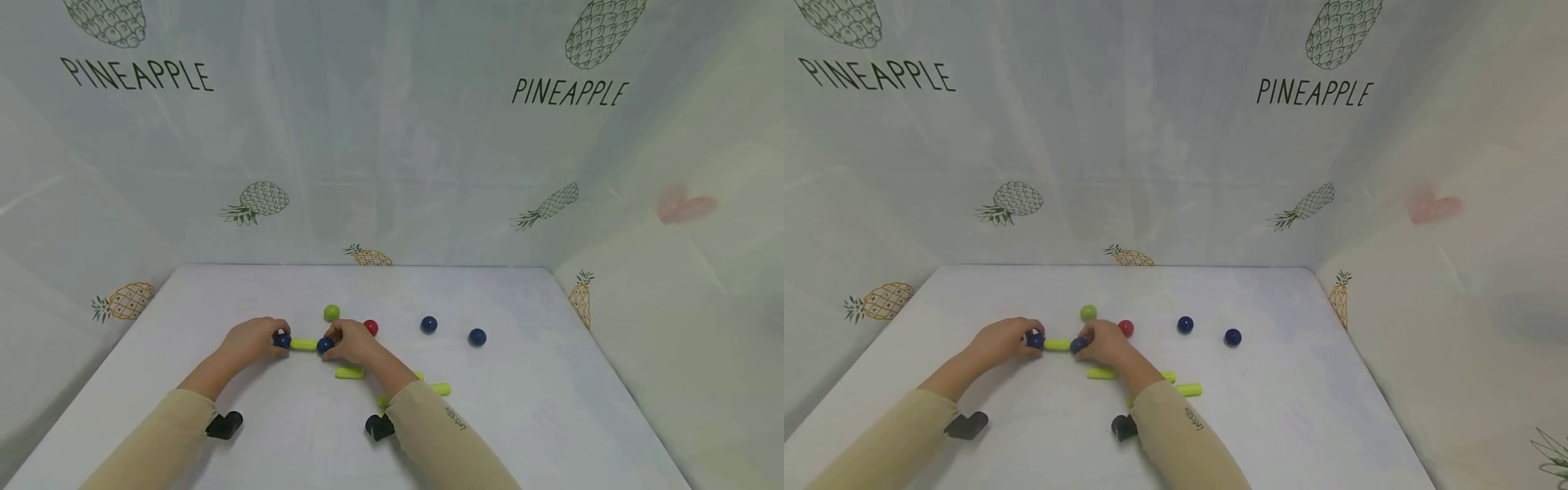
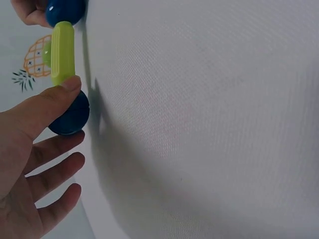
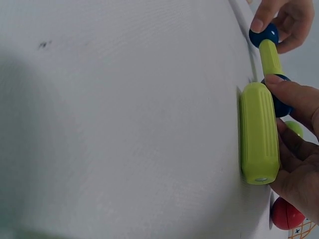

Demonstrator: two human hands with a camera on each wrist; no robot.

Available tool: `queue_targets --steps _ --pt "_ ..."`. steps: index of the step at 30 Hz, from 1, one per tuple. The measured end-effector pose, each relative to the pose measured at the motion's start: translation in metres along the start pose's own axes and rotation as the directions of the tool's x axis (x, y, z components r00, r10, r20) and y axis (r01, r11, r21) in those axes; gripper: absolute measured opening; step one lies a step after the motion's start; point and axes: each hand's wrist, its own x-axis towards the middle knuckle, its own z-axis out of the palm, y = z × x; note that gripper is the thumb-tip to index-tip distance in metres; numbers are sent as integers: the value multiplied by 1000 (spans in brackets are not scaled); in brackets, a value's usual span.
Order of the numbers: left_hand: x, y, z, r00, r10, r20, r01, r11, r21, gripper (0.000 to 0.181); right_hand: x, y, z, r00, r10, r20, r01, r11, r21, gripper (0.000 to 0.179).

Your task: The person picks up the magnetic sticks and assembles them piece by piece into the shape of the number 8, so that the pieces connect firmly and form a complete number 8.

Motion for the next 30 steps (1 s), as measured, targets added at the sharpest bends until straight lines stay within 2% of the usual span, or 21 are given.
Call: queue_targets --steps 7,14,22,30 --pt "0 -4 3 1000 -5 5 5 999 -54 38 1 -1 1 1000 0 -1 0 1000 0 29" --pt "0 -14 8 1000 22 0 -22 979 -201 40 0 -1 1 1000 -3 -6 3 1000 -6 29" --pt "-4 -22 10 999 47 -1 -44 939 -341 43 1 0 2 1000 -6 -7 6 1000 -20 30" --pt "-8 -32 12 996 88 -29 -92 875 -476 41 -1 -1 0 1000 -3 -5 3 1000 -14 30"
